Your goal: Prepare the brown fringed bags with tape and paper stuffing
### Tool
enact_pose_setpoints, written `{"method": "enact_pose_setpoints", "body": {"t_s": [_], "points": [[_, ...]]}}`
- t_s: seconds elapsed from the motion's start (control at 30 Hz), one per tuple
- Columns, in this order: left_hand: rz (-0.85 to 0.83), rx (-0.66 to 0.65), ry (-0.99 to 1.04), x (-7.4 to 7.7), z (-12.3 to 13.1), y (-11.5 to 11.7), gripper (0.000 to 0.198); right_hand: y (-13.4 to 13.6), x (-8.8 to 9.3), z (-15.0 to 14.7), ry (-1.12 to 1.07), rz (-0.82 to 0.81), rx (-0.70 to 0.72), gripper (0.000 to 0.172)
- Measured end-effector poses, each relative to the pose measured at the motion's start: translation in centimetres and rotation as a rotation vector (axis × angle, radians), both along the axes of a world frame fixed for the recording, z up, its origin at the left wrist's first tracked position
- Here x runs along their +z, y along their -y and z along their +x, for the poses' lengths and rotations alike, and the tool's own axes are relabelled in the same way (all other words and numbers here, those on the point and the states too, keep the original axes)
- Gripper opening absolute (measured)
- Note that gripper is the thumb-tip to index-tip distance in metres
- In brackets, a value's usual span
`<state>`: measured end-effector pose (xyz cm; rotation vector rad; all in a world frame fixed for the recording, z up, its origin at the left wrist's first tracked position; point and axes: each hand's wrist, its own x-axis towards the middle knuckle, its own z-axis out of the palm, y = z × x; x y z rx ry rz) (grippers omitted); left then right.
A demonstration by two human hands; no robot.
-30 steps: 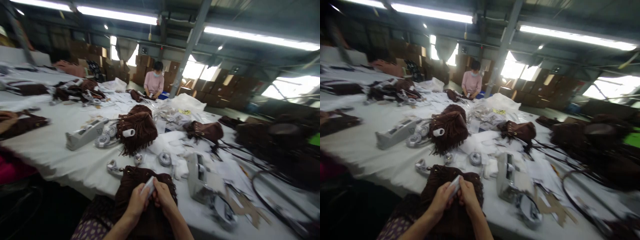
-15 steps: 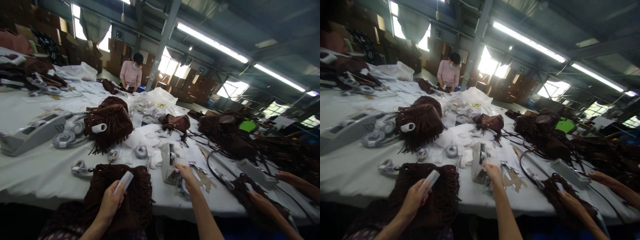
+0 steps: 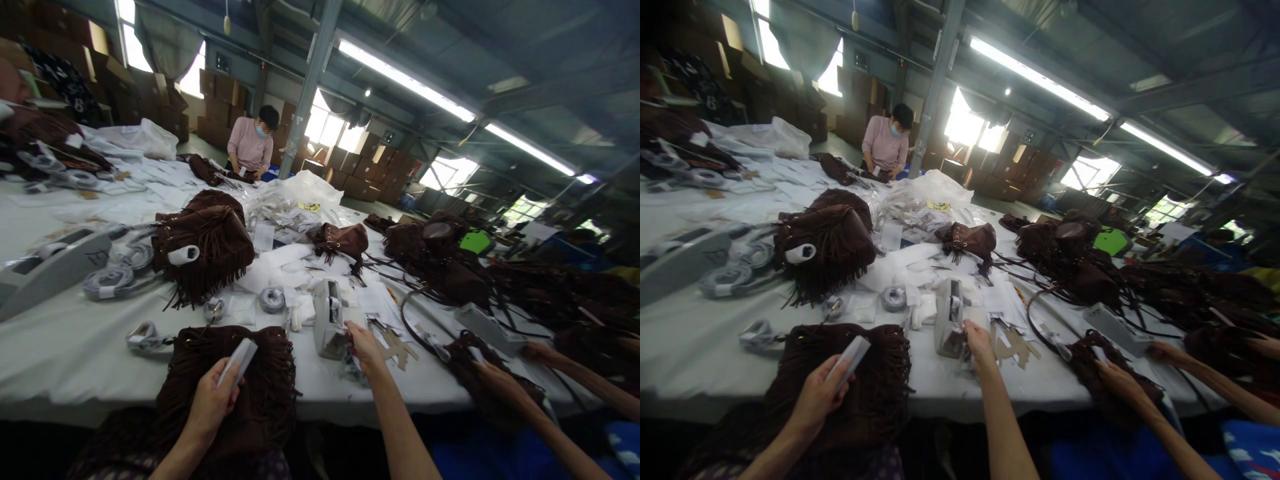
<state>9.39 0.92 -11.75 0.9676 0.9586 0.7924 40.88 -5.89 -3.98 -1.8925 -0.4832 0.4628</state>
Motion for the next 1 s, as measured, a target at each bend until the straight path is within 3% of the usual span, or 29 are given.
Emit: {"method": "enact_pose_setpoints", "body": {"t_s": [0.17,0.3,0.43,0.73,1.0], "points": [[-0.011,-0.007,0.009,-0.4,0.0,0.0,0.043,2.1,-0.9,-0.1,0.090,0.032,-0.124,0.052],[-0.016,-0.001,0.000,-0.3,-0.1,0.1,0.043,3.2,-1.9,-2.3,0.083,0.040,-0.057,0.052],[-0.027,-0.020,0.004,0.0,-0.2,0.2,0.044,2.8,-2.5,-3.7,0.063,0.100,-0.013,0.052],[-0.064,-0.026,0.021,-0.1,-0.2,0.0,0.048,2.6,-2.5,-3.2,0.020,0.152,-0.028,0.042],[-0.066,0.005,0.011,0.0,-0.1,0.2,0.049,2.9,-2.9,-3.5,-0.032,0.149,-0.061,0.044]]}}
